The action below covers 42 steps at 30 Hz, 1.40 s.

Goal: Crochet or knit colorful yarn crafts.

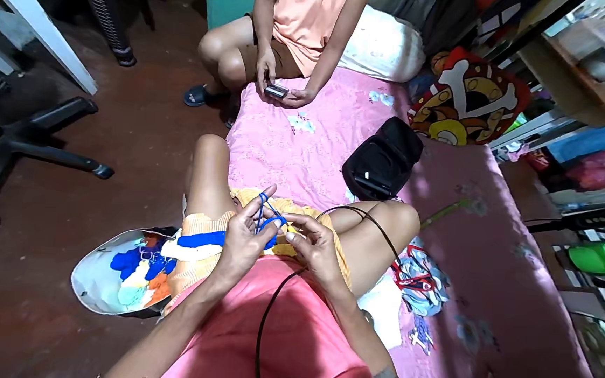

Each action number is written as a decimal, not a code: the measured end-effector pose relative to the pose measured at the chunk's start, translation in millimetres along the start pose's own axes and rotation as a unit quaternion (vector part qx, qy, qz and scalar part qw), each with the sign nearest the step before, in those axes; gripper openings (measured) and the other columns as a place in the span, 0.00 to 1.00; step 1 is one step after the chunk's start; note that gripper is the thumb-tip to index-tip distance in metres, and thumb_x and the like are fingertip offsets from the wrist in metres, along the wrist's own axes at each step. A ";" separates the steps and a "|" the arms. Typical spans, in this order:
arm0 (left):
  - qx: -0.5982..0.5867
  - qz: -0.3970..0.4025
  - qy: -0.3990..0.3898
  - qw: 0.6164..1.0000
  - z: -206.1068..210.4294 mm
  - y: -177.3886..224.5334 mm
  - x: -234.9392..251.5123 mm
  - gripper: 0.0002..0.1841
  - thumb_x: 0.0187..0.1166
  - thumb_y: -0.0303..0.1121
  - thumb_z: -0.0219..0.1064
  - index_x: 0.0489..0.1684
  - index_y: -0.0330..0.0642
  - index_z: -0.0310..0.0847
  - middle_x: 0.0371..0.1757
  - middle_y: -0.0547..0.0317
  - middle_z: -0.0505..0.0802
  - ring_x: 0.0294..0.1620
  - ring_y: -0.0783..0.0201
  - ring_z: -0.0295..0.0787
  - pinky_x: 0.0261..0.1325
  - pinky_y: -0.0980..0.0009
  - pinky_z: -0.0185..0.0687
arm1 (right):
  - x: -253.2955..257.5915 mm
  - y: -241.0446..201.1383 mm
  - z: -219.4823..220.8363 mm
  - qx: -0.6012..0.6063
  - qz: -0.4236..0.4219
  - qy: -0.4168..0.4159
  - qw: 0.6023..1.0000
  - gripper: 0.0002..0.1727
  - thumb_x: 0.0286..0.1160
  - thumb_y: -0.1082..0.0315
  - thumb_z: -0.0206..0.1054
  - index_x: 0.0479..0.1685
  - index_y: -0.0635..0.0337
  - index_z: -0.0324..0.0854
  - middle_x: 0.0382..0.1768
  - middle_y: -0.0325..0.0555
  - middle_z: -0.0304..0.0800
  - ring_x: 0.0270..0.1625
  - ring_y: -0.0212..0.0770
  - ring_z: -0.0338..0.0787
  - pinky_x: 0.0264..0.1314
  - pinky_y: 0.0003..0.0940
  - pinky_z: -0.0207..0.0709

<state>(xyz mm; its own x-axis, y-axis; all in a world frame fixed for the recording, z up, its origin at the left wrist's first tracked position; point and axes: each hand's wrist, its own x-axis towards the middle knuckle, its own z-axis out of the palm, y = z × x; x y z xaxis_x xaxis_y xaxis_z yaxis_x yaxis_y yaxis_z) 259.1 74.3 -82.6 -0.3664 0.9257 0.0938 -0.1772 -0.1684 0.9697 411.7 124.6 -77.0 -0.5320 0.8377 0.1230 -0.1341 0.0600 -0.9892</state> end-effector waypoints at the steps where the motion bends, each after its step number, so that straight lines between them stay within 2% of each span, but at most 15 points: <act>1: 0.006 0.010 0.007 1.000 0.3 -2.4 -0.2 0.33 0.69 0.19 0.67 0.81 0.34 0.71 0.40 0.62 0.92 0.37 0.68 0.93 0.44 0.74 0.92 | -0.3 0.4 0.7 0.016 0.013 0.005 1.000 0.18 0.71 0.83 0.62 0.61 0.75 0.83 0.52 0.48 0.92 0.42 0.24 0.88 0.47 0.19 0.83; 2: 0.007 0.016 0.014 1.000 1.2 -3.5 -0.5 0.33 0.67 0.19 0.66 0.80 0.34 0.72 0.39 0.65 0.92 0.38 0.70 0.91 0.45 0.75 0.90 | -0.2 2.1 1.6 0.059 0.033 0.010 0.998 0.18 0.71 0.83 0.63 0.61 0.74 0.82 0.45 0.45 0.92 0.30 0.21 0.81 0.31 0.16 0.74; 4: -0.012 0.012 0.025 1.000 3.4 -4.0 -0.2 0.32 0.65 0.18 0.67 0.77 0.34 0.75 0.38 0.66 0.92 0.36 0.72 0.90 0.44 0.77 0.88 | 0.6 6.9 0.0 0.189 0.077 -0.008 0.979 0.19 0.72 0.83 0.62 0.64 0.71 0.76 0.31 0.40 0.86 0.19 0.21 0.73 0.19 0.16 0.65; 7: -0.026 0.000 0.021 0.999 4.9 -8.4 1.1 0.31 0.66 0.18 0.67 0.76 0.33 0.76 0.37 0.66 0.92 0.35 0.74 0.89 0.43 0.78 0.87 | 2.4 8.7 -2.4 0.233 0.093 -0.020 0.968 0.16 0.71 0.83 0.63 0.59 0.69 0.76 0.29 0.41 0.86 0.18 0.22 0.74 0.18 0.16 0.65; 12: 0.127 0.126 0.010 0.984 7.9 -30.6 -4.2 0.25 0.69 0.22 0.64 0.70 0.28 0.81 0.42 0.60 0.95 0.41 0.79 0.89 0.48 0.82 0.86 | 5.5 -6.9 -2.7 0.009 0.110 -0.009 0.994 0.09 0.72 0.80 0.63 0.49 0.67 0.78 0.32 0.38 0.85 0.19 0.21 0.72 0.19 0.16 0.65; 17: 0.027 0.131 0.036 0.990 10.6 -29.1 -3.8 0.26 0.67 0.19 0.65 0.70 0.25 0.79 0.41 0.64 0.94 0.40 0.77 0.89 0.48 0.81 0.86 | 6.8 18.9 -2.9 0.238 0.074 -0.008 0.968 0.18 0.69 0.83 0.65 0.58 0.66 0.73 0.30 0.43 0.90 0.18 0.23 0.77 0.18 0.16 0.67; 19: -0.013 0.110 0.040 0.993 11.0 -23.1 -2.2 0.28 0.65 0.18 0.65 0.72 0.27 0.79 0.39 0.65 0.94 0.37 0.77 0.87 0.43 0.81 0.84 | 2.3 18.2 1.4 0.131 0.003 0.034 0.991 0.19 0.66 0.83 0.66 0.58 0.68 0.74 0.36 0.41 0.91 0.28 0.22 0.83 0.29 0.16 0.74; 20: -0.022 0.099 0.041 0.994 11.0 -19.0 -1.8 0.29 0.64 0.18 0.65 0.72 0.28 0.79 0.38 0.67 0.93 0.36 0.77 0.88 0.42 0.81 0.84 | -0.6 17.5 2.5 0.047 -0.039 0.055 0.997 0.19 0.65 0.83 0.67 0.58 0.69 0.76 0.41 0.41 0.91 0.37 0.23 0.88 0.42 0.18 0.83; 22: -0.017 0.082 0.044 0.995 10.2 -11.6 -1.1 0.29 0.64 0.18 0.65 0.72 0.30 0.79 0.38 0.70 0.92 0.37 0.78 0.88 0.43 0.82 0.85 | -5.1 19.2 4.6 -0.099 -0.118 0.083 0.984 0.15 0.68 0.81 0.67 0.54 0.73 0.78 0.46 0.45 0.90 0.46 0.26 0.90 0.54 0.22 0.86; 26: 0.009 0.066 0.036 0.997 3.5 -2.2 2.1 0.27 0.64 0.19 0.63 0.69 0.34 0.83 0.38 0.69 0.92 0.36 0.80 0.86 0.43 0.83 0.84 | -4.9 24.0 2.1 -0.316 -0.239 0.105 0.912 0.08 0.72 0.75 0.65 0.42 0.71 0.86 0.37 0.50 0.92 0.37 0.29 0.90 0.41 0.20 0.84; 33: -0.015 -0.051 -0.091 0.994 -27.7 15.8 19.9 0.24 0.61 0.20 0.61 0.59 0.42 0.90 0.32 0.71 0.91 0.28 0.80 0.83 0.34 0.83 0.81 | -2.5 22.7 -0.6 -0.394 -0.313 0.078 0.861 0.07 0.70 0.77 0.64 0.36 0.67 0.89 0.34 0.49 0.92 0.34 0.35 0.90 0.37 0.24 0.85; 36: -0.075 -0.091 -0.129 0.985 -38.3 11.2 26.1 0.23 0.59 0.20 0.61 0.52 0.42 0.94 0.29 0.68 0.92 0.26 0.80 0.84 0.33 0.83 0.81 | -5.9 21.8 -3.4 -0.318 -0.258 0.043 0.911 0.06 0.70 0.77 0.64 0.36 0.69 0.88 0.35 0.49 0.92 0.37 0.31 0.90 0.39 0.21 0.84; 38: -0.092 -0.100 -0.143 0.980 -43.5 8.6 27.8 0.22 0.58 0.20 0.61 0.50 0.42 0.94 0.29 0.67 0.93 0.27 0.80 0.85 0.33 0.83 0.82 | -8.7 18.3 -5.4 -0.179 -0.157 0.010 0.971 0.06 0.67 0.81 0.66 0.39 0.72 0.87 0.39 0.46 0.91 0.44 0.26 0.90 0.50 0.20 0.85; 40: -0.070 -0.095 -0.157 0.981 -44.1 8.5 27.2 0.23 0.60 0.20 0.61 0.53 0.43 0.93 0.30 0.70 0.93 0.28 0.80 0.85 0.34 0.83 0.83 | -7.3 16.2 -10.0 -0.037 -0.064 -0.025 0.997 0.09 0.64 0.84 0.67 0.42 0.69 0.85 0.41 0.39 0.92 0.45 0.24 0.89 0.53 0.22 0.85; 42: -0.031 -0.077 -0.154 0.985 -39.4 8.5 24.4 0.23 0.63 0.19 0.62 0.58 0.42 0.91 0.32 0.72 0.93 0.29 0.82 0.86 0.35 0.84 0.84 | -4.3 16.2 -14.9 0.049 -0.006 -0.059 0.997 0.10 0.65 0.84 0.67 0.44 0.65 0.84 0.41 0.36 0.91 0.37 0.21 0.86 0.42 0.19 0.82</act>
<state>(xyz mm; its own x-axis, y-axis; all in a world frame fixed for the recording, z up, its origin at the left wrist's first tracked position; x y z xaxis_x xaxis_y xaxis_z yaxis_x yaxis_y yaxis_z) 212.6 82.2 -80.9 -0.0381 0.9991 0.0206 -0.2683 -0.0300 0.9629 424.2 130.1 -94.8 -0.6243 0.7670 0.1484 -0.2180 0.0113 -0.9759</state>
